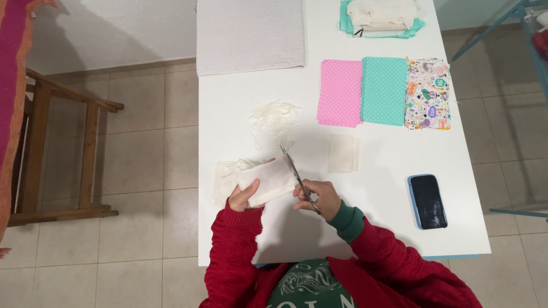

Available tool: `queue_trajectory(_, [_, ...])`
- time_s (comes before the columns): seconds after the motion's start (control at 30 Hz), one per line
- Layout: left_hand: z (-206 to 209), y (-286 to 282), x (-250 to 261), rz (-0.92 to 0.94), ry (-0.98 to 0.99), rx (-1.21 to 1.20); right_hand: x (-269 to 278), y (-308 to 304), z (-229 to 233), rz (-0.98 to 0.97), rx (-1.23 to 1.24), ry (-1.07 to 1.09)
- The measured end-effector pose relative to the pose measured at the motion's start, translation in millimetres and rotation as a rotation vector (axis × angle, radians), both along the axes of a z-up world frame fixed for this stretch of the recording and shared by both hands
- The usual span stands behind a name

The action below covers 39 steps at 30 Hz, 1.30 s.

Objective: Cutting pieces of white lining fabric into rectangles using scissors.

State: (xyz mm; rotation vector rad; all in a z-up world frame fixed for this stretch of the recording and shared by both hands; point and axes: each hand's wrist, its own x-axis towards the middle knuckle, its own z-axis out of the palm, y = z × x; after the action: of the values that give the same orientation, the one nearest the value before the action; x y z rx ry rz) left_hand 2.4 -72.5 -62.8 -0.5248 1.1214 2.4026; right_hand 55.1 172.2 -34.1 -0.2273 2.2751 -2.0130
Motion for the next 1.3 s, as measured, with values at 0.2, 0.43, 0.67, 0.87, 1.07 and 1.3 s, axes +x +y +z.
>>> queue_trajectory(0.2, [71, 27, -3, 0.080, -0.062, 0.076, 0, -3, -8, -0.012, -0.044, -0.005])
queue_trajectory(0.43, [66, 26, -9, 0.086, -0.092, 0.117, -3, -8, -17, -0.061, -0.080, -0.020])
queue_trajectory(0.67, [-16, 15, -33, 0.174, -0.175, -0.029, -31, -8, -73, -0.142, -0.121, -0.246])
queue_trajectory(0.87, [-22, -21, -4, 0.313, -0.241, -0.146, -48, 2, -106, -0.133, -0.310, -0.673])
queue_trajectory(1.07, [-3, -12, 18, 0.366, 0.412, -0.625, -13, 34, -106, -0.162, -0.400, -0.525])
queue_trajectory(1.3, [-65, 102, 25, 0.059, 1.137, -1.247, 55, 87, -115, -0.303, -0.270, -0.553])
